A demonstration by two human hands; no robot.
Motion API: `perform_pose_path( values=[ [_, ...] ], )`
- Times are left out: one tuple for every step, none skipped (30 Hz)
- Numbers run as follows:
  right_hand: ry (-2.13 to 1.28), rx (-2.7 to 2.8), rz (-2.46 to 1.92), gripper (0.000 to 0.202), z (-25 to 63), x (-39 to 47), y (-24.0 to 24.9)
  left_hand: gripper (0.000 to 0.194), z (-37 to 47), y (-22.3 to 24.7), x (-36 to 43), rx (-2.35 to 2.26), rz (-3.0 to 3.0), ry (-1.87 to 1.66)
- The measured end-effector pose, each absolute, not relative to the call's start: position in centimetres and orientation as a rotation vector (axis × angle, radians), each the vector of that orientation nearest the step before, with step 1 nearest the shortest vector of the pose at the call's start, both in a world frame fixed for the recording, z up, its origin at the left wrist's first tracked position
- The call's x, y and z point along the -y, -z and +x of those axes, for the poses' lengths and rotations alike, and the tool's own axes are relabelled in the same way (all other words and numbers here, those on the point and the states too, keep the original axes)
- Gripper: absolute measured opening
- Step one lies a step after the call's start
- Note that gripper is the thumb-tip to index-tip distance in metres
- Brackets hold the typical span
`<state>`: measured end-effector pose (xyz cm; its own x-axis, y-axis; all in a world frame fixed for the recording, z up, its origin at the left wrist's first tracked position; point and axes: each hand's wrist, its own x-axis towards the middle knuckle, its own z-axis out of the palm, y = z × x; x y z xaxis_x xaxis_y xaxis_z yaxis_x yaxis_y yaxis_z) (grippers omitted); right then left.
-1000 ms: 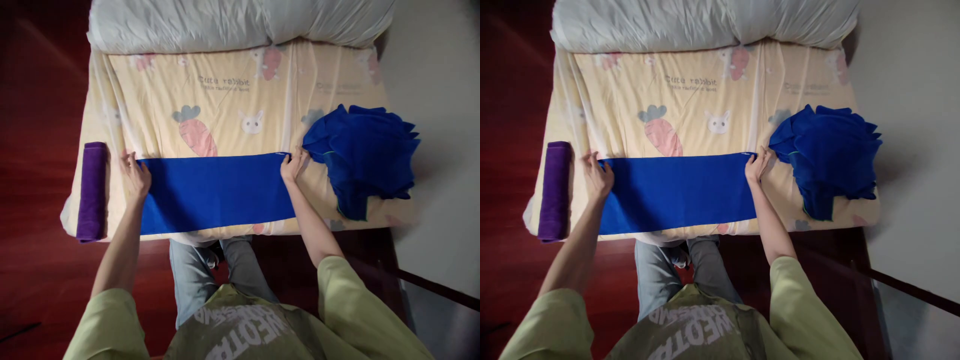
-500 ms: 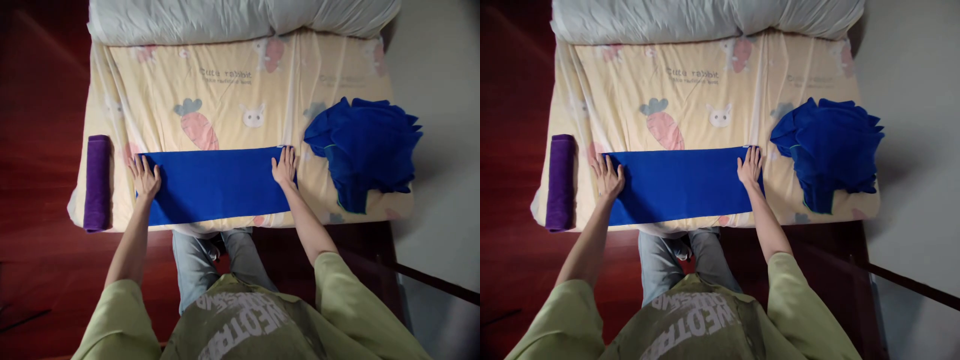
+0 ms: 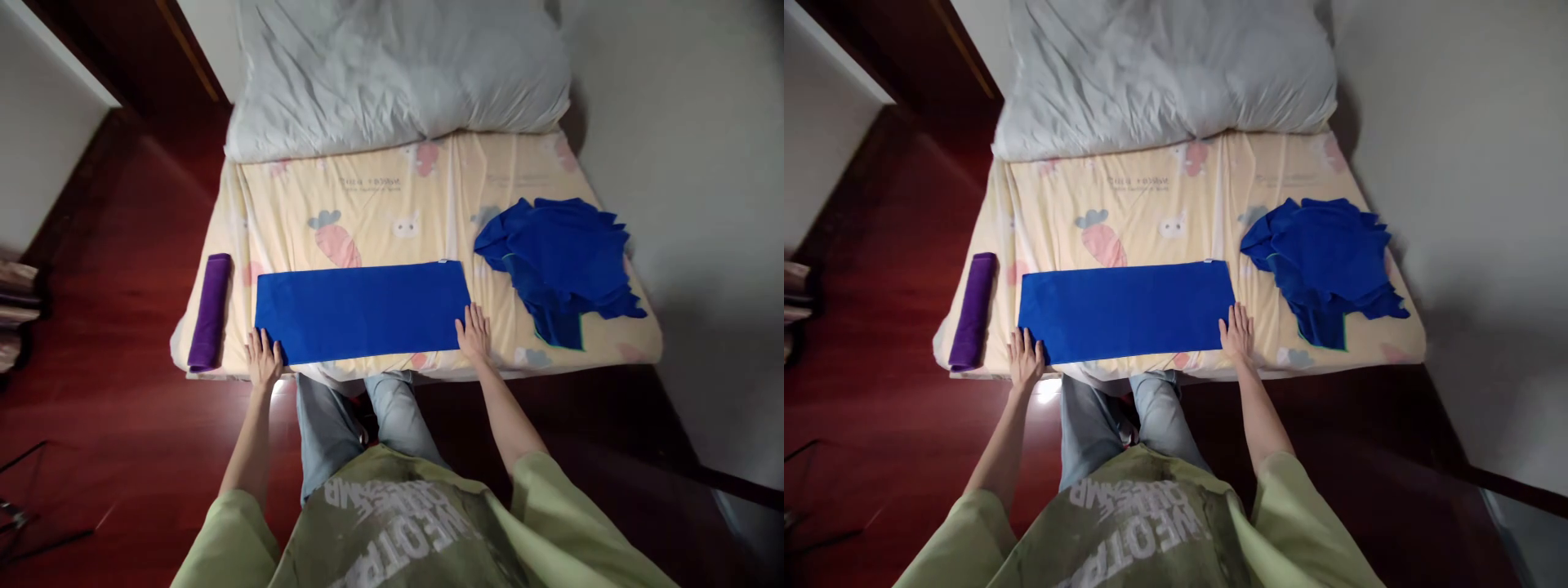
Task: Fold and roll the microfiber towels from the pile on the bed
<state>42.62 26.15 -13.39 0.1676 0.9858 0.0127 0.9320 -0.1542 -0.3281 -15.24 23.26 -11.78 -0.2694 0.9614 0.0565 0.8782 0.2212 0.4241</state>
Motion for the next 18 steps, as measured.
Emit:
perform_pose_path(
  values=[
    [-0.282,1.816,-2.196,0.064,42.7,-25.9,12.9,0.071,-15.0,11.3,-22.6,-2.301,1.732,-0.583],
    [-0.264,1.791,-2.188,0.064,42.5,-25.6,12.4,0.071,-14.5,10.9,-21.7,-2.327,1.727,-0.62],
    [-0.247,1.777,-2.161,0.065,42.1,-24.9,11.9,0.07,-13.7,10.6,-20.3,-2.348,1.731,-0.665],
    [-0.231,1.76,-2.122,0.065,41.3,-24.0,11.4,0.07,-12.7,10.6,-18.6,-2.358,1.742,-0.712],
    [-0.223,1.729,-2.08,0.065,40.3,-22.7,10.9,0.069,-11.5,10.8,-16.5,-2.349,1.757,-0.745],
    [-0.23,1.682,-2.037,0.064,38.9,-20.9,10.7,0.067,-10.1,11.3,-14.1,-2.323,1.762,-0.769],
    [-0.256,1.618,-1.998,0.064,37.2,-18.8,10.7,0.064,-8.6,12.0,-11.4,-2.256,1.778,-0.753],
    [-0.319,1.557,-1.954,0.063,35.3,-16.3,10.9,0.061,-7.1,12.8,-8.8,-2.178,1.8,-0.704],
    [-0.408,1.495,-1.907,0.061,33.2,-13.6,11.4,0.059,-5.7,13.6,-6.3,-2.142,1.804,-0.651],
    [-0.512,1.444,-1.865,0.058,31.1,-11.0,12.0,0.058,-4.6,14.4,-4.0,-2.166,1.778,-0.618],
    [-0.648,1.443,-1.814,0.055,29.2,-8.6,12.6,0.056,-3.7,14.9,-2.1,-2.167,1.766,-0.586],
    [-0.803,1.477,-1.746,0.053,27.6,-6.5,13.2,0.055,-3.1,15.2,-0.7,-2.18,1.747,-0.563],
    [-0.926,1.475,-1.689,0.051,26.4,-5.1,13.6,0.055,-2.8,15.4,0.3,-2.19,1.734,-0.544],
    [-1.019,1.466,-1.655,0.049,25.7,-4.2,13.9,0.055,-2.8,15.4,0.9,-2.194,1.729,-0.528],
    [-1.079,1.447,-1.642,0.047,25.4,-4.0,14.0,0.056,-2.9,15.3,1.2,-2.201,1.729,-0.515],
    [-1.117,1.433,-1.642,0.046,25.4,-4.3,13.9,0.057,-3.1,15.1,1.2,-2.203,1.739,-0.503],
    [-1.139,1.43,-1.65,0.043,25.7,-5.0,13.6,0.058,-3.3,14.9,1.1,-2.199,1.759,-0.492],
    [-1.157,1.437,-1.66,0.041,26.1,-5.9,13.2,0.058,-3.4,14.8,1.0,-2.189,1.786,-0.484]
  ],
)
